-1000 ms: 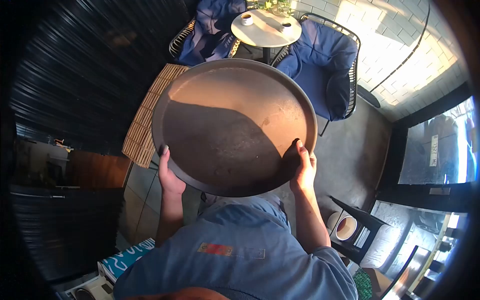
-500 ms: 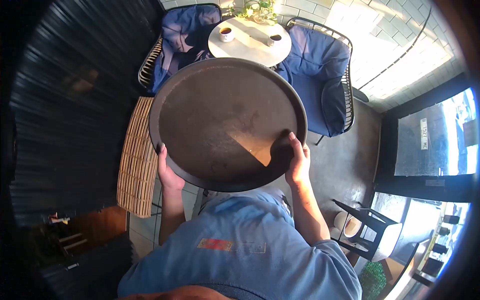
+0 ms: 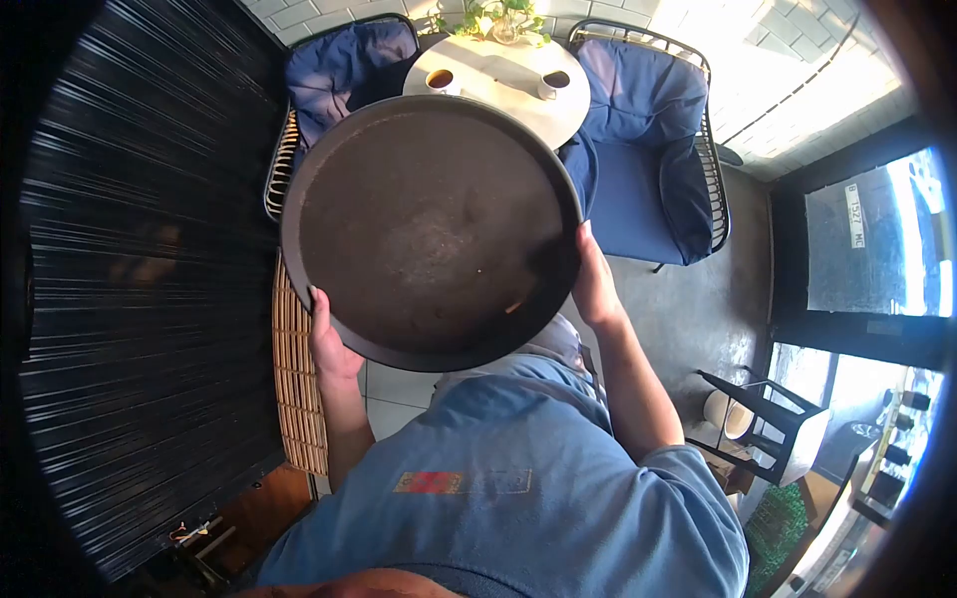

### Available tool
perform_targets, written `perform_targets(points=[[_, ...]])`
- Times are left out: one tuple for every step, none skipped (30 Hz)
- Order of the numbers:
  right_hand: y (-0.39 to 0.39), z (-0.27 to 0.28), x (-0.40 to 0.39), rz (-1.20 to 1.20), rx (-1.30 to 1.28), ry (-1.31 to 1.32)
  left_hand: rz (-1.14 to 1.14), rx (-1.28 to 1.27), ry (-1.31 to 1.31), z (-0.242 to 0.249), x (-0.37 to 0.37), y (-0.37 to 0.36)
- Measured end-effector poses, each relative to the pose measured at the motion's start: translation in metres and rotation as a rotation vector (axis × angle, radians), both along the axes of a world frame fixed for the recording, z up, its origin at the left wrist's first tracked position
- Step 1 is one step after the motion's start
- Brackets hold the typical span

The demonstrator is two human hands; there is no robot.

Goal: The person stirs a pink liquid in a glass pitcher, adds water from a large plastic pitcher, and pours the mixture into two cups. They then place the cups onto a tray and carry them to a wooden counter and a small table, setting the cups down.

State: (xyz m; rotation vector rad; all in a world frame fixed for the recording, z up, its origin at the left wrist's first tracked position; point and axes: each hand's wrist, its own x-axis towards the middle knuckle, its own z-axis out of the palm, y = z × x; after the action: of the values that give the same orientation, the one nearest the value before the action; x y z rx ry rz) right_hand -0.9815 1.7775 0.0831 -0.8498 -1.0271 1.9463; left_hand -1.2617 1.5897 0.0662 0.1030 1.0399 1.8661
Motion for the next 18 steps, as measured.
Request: perform_targets(points=[[0.024,-0.051,0.014,0.029,-0.051,0.116,0.005,-0.008,-0.004,-0.001,-0.001,0.003],[0.045,-0.046,0.006,0.106,-0.069,0.141,0.053,-0.026,0.021,0.000,-0.006,0.011],[0.068,-0.042,-0.004,0.184,-0.087,0.171,0.103,-0.044,0.052,0.001,-0.013,0.020],[0.092,-0.051,-0.011,0.128,-0.105,0.118,0.142,-0.061,0.083,0.000,-0.018,0.026],[0.118,-0.060,-0.015,0.084,-0.084,-0.022,0.151,-0.070,0.095,0.001,-0.024,0.034],[0.144,-0.070,-0.022,0.050,-0.042,-0.267,0.162,-0.064,0.096,0.003,-0.029,0.042],[0.172,-0.082,-0.030,0.019,0.005,-0.512,0.176,-0.059,0.096,0.003,-0.034,0.053],[0.195,-0.103,-0.034,0.019,-0.002,-0.566,0.170,-0.055,0.146,0.007,-0.036,0.061],[0.225,-0.126,-0.041,0.017,-0.011,-0.618,0.180,-0.070,0.156,0.012,-0.040,0.077],[0.253,-0.148,-0.047,0.001,-0.038,-0.586,0.228,-0.159,0.222,0.016,-0.041,0.092],[0.278,-0.169,-0.056,-0.031,-0.109,-0.584,0.270,-0.257,0.286,0.021,-0.042,0.105],[0.299,-0.191,-0.065,-0.066,-0.101,-0.610,0.283,-0.287,0.315,0.024,-0.042,0.120],[0.317,-0.207,-0.071,-0.099,-0.094,-0.642,0.280,-0.312,0.314,0.029,-0.042,0.136],[0.331,-0.215,-0.077,-0.093,-0.116,-0.649,0.281,-0.345,0.302,0.035,-0.041,0.151],[0.340,-0.223,-0.081,-0.110,-0.149,-0.690,0.279,-0.374,0.288,0.036,-0.040,0.162],[0.352,-0.230,-0.086,-0.124,-0.181,-0.730,0.297,-0.371,0.243,0.034,-0.042,0.171],[0.365,-0.242,-0.088,-0.118,-0.200,-0.738,0.293,-0.392,0.239,0.033,-0.043,0.180],[0.375,-0.255,-0.090,-0.096,-0.219,-0.717,0.300,-0.437,0.266,0.032,-0.045,0.187]])
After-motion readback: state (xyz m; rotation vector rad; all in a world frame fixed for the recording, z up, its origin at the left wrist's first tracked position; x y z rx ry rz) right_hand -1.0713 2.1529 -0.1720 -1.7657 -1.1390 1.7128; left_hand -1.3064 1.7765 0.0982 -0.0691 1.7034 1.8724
